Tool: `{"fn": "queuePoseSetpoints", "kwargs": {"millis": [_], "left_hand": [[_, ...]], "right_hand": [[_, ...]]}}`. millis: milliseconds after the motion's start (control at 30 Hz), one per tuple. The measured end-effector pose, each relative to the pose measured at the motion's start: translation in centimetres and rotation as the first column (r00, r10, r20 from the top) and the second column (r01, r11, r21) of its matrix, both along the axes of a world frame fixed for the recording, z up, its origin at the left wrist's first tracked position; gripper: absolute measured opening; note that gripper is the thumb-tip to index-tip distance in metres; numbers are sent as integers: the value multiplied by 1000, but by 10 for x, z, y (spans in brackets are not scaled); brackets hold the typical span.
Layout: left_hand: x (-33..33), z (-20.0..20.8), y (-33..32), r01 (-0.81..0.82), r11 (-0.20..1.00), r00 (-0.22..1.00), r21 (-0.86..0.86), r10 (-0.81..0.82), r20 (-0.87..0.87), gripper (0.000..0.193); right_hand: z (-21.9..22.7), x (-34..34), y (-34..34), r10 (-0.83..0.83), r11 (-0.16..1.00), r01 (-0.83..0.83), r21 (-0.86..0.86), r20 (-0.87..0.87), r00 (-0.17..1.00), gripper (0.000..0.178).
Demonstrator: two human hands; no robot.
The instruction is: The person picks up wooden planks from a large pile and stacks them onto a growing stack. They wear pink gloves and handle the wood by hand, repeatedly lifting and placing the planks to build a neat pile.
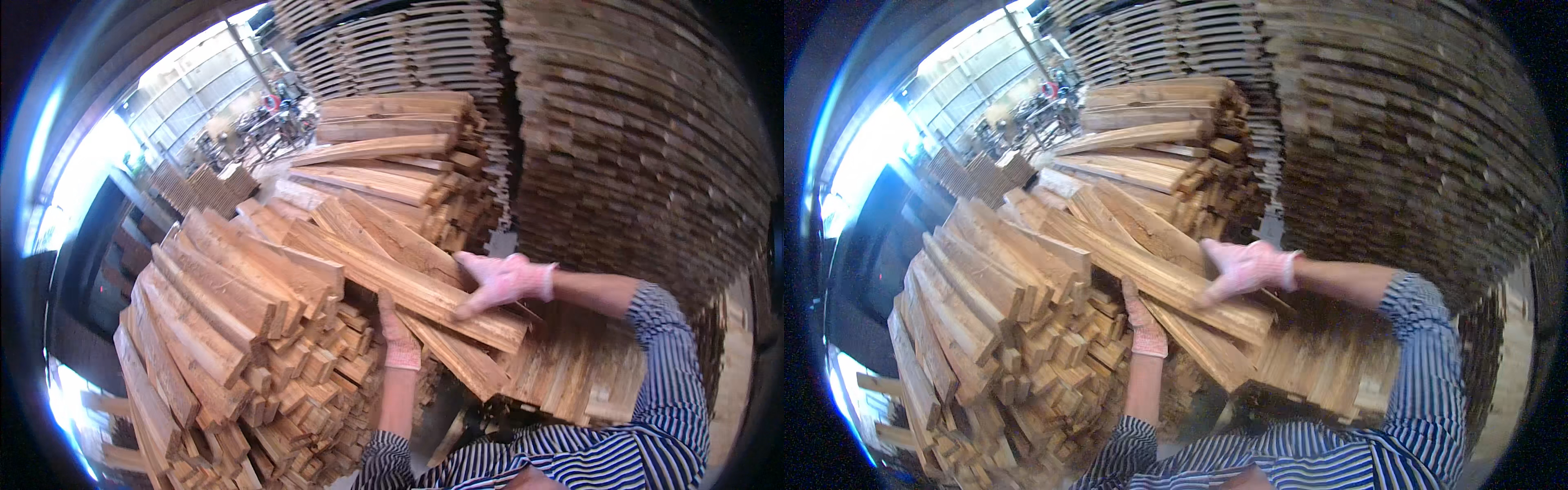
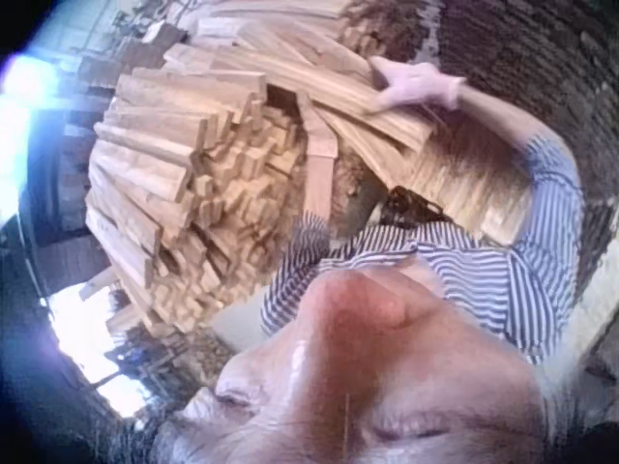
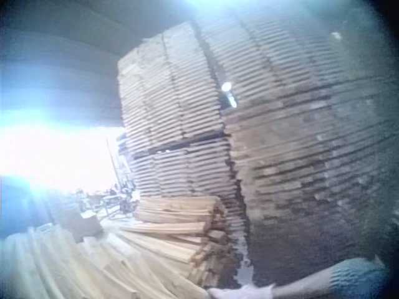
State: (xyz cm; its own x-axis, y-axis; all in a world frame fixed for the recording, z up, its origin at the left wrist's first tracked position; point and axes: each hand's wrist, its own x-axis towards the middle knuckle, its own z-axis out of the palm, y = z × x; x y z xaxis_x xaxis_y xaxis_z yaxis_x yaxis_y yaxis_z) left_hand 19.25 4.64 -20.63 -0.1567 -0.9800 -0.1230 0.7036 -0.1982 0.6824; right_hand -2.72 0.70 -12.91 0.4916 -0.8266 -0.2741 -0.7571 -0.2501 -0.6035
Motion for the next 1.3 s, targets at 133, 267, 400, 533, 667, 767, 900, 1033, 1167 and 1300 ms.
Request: {"fn": "queuePoseSetpoints", "kwargs": {"millis": [133, 267, 400, 533, 667, 767, 900, 1033, 1167, 1300], "left_hand": [[-15, -62, -9, -181, 984, 974, 10, 177, 143, 79], [-38, -123, 27, -128, 983, 945, -135, 162, 284, 69], [-63, -161, 35, 175, 937, 740, -302, 78, 668, 70], [-93, -183, 13, 515, 836, 814, -190, -407, 415, 75], [-132, -220, -12, 713, 701, 492, -32, -468, 734, 81], [-166, -262, -15, 777, 575, 373, 256, -748, 549, 79], [-225, -321, -7, 823, 482, 180, 301, -723, 667, 63], [-272, -331, -4, 855, 465, 201, 229, -705, 680, 67], [-290, -328, 5, 830, 399, 273, 390, -900, 339, 67], [-312, -371, 37, 761, 442, 350, 475, -896, 273, 61]], "right_hand": [[-70, 5, 33, -217, 975, 220, -16, 99, 971, 141], [-122, -28, 68, -226, 974, 216, 65, 297, 928, 130], [-158, -59, 93, -438, 871, 489, 54, 537, 721, 132], [-195, -126, 114, -329, 893, 446, 55, 757, 565, 128], [-249, -191, 138, -372, 840, 535, -88, 624, 687, 122], [-306, -213, 163, -550, 784, 590, 196, 659, 513, 126], [-402, -217, 177, -710, 619, 655, 434, 666, 229, 133], [-448, -227, 182, -797, 474, 736, 483, 591, 125, 130], [-443, -227, 203, -680, 347, 847, 402, 730, -67, 129], [-449, -240, 249, -718, 167, 833, 527, 644, -263, 129]]}}
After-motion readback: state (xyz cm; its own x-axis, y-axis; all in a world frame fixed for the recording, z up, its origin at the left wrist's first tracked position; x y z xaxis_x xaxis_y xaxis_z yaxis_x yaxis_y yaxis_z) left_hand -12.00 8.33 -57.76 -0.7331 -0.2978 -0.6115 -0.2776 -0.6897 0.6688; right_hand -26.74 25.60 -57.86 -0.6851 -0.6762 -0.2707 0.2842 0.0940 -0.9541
